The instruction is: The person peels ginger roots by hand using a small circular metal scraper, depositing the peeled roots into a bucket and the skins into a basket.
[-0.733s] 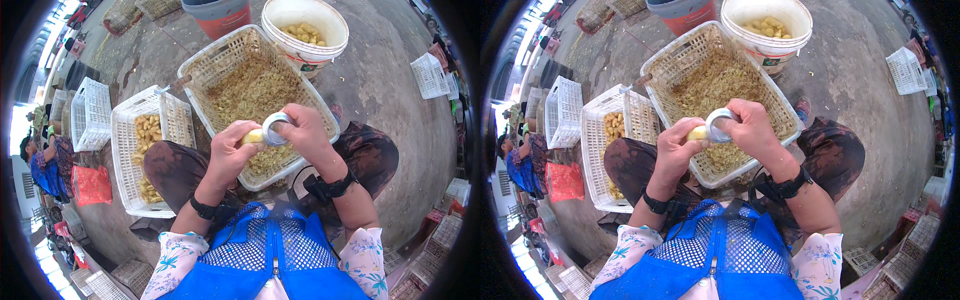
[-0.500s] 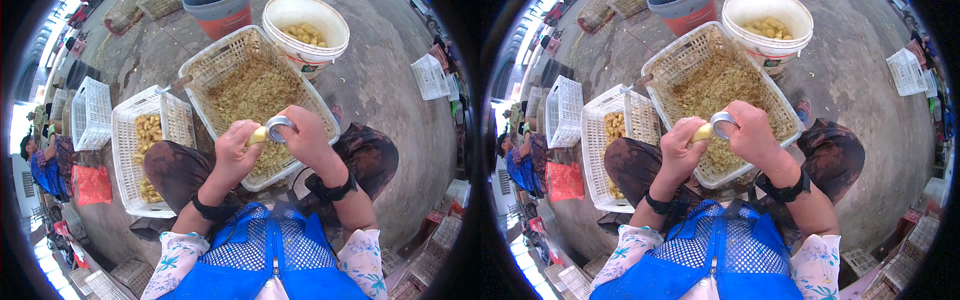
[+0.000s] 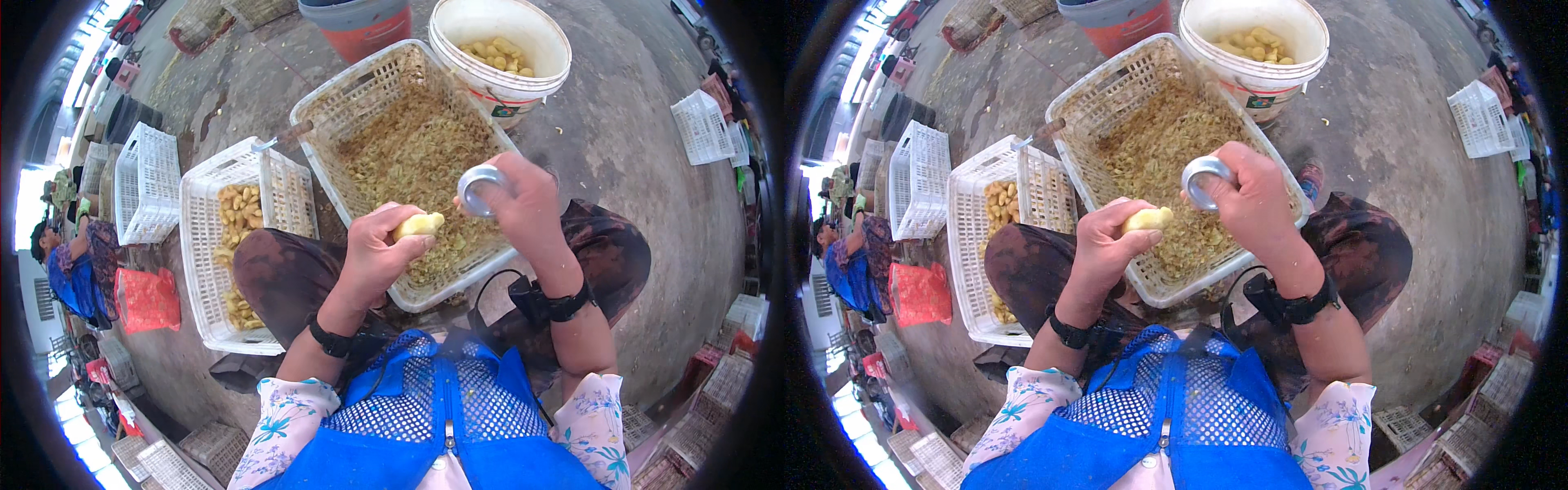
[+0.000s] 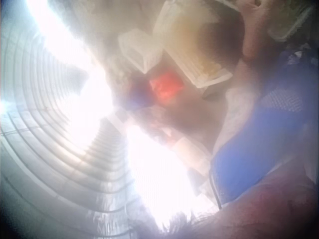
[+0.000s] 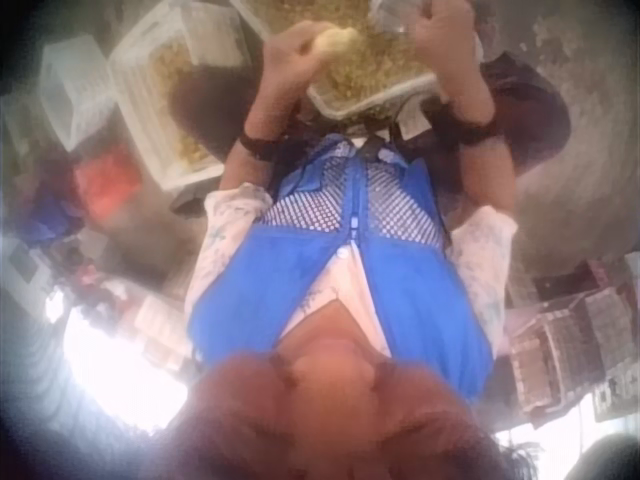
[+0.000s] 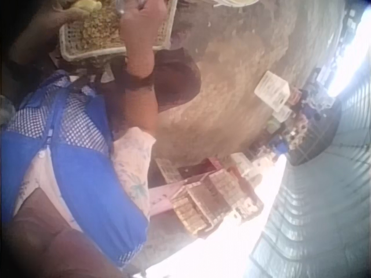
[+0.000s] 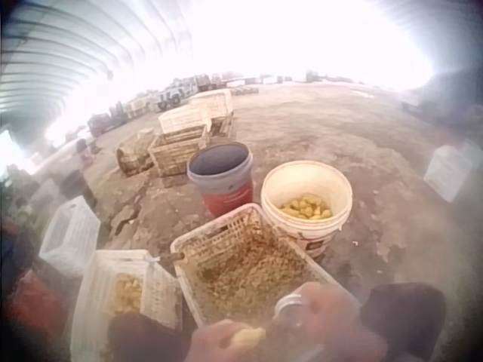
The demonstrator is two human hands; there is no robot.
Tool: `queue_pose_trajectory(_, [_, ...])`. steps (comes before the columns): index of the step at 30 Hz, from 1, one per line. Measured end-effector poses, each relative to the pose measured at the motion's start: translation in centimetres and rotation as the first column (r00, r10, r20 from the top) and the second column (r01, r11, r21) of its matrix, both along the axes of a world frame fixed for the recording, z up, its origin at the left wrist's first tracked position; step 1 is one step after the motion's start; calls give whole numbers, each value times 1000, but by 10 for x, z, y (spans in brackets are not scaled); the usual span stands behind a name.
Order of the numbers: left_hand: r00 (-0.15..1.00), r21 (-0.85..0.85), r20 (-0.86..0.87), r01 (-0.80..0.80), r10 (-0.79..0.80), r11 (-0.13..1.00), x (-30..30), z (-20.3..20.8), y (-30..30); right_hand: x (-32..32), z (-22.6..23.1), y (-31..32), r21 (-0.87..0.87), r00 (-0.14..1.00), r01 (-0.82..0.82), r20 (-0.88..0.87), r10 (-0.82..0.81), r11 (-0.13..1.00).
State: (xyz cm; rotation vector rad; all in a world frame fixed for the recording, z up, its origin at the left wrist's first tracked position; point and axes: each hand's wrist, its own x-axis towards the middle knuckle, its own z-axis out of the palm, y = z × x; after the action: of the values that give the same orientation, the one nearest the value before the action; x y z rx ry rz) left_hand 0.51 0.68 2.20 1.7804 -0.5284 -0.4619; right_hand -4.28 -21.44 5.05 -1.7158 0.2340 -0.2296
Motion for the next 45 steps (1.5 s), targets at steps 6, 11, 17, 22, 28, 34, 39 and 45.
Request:
queue_pose_trajectory(6, [978,-62,195,-58,69,996,-5,-11,-9,-3,-9,11,-140,992,-110,37,117,984])
queue_pose_trajectory(11, [748,46,663,-63,16,997,-7,-10,-16,4,-21,6,-355,992,-126,-50,116,926])
queue_pose_trajectory(17, [992,-78,93,-81,88,994,-5,2,-4,10,1,-7,465,985,162,-129,-114,870])
queue_pose_trajectory(22, [874,-266,-481,-223,72,938,-6,1,-5,3,-8,-3,-132,997,-74,-13,73,988])
queue_pose_trajectory(28, [941,-252,-329,-167,78,953,-6,-4,-6,4,-12,10,9,976,-216,32,215,976])
queue_pose_trajectory(34, [893,-211,-450,-139,30,968,-5,4,-4,4,-20,5,-237,995,-78,40,90,968])
queue_pose_trajectory(39, [917,-198,-392,-157,68,968,-6,-1,-7,3,-14,7,-138,991,-128,34,133,982])
queue_pose_trajectory(45, [994,-71,98,-50,57,996,-6,-5,-5,6,-20,7,-137,982,-185,4,187,973])
